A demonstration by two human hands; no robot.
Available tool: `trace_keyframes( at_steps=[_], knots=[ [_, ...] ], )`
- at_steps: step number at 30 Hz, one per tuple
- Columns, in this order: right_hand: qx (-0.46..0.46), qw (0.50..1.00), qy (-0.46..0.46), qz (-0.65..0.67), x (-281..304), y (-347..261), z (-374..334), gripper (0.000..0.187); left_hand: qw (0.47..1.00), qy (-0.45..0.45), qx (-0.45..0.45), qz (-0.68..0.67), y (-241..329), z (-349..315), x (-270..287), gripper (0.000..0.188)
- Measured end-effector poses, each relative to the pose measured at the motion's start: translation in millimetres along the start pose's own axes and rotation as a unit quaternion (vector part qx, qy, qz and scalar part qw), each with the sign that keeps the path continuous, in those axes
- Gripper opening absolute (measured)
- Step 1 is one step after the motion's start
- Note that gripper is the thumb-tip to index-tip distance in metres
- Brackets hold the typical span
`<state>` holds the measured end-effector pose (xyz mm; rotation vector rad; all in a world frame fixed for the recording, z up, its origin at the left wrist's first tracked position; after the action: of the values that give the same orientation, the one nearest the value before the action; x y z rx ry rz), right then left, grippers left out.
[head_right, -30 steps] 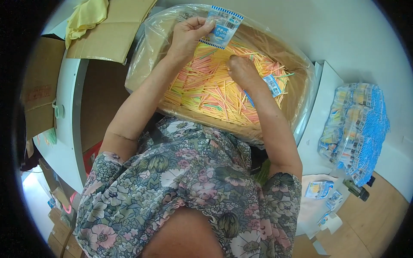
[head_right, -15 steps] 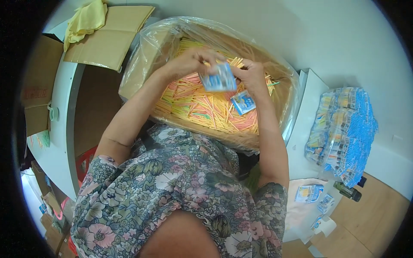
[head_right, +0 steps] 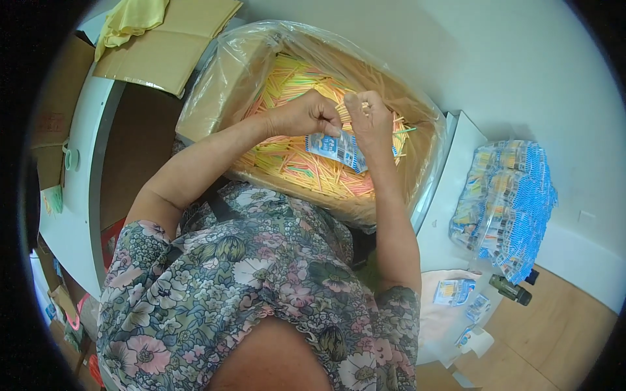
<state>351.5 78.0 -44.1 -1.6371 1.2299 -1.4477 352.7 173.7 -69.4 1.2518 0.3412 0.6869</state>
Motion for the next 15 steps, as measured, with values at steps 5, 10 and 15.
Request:
trace_keyframes(
  at_steps=[5,10,15],
  knots=[
    [0.071,0.987,0.101,-0.105,-1,-10,3,0.022,0.996,-0.013,-0.035,0.083,0,3,-2,0.005],
    [0.042,0.981,0.164,-0.090,47,-10,-11,0.017,0.998,-0.004,0.014,-0.068,-14,0,-2,0.013],
    [-0.045,0.959,0.014,-0.278,24,26,-58,0.018,0.991,0.021,0.018,-0.131,-11,2,5,0.017]
  ],
)
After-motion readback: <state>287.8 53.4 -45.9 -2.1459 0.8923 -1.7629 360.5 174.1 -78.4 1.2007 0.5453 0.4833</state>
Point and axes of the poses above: each hand's wrist, its own z-axis towards the middle knuckle, its own x-axis out of the back of the hand, y = z × x, the point moved 10 cm from there along z, towards the middle knuckle, and after that the axes turned 11 degrees about -x, right-handed, at the moved point
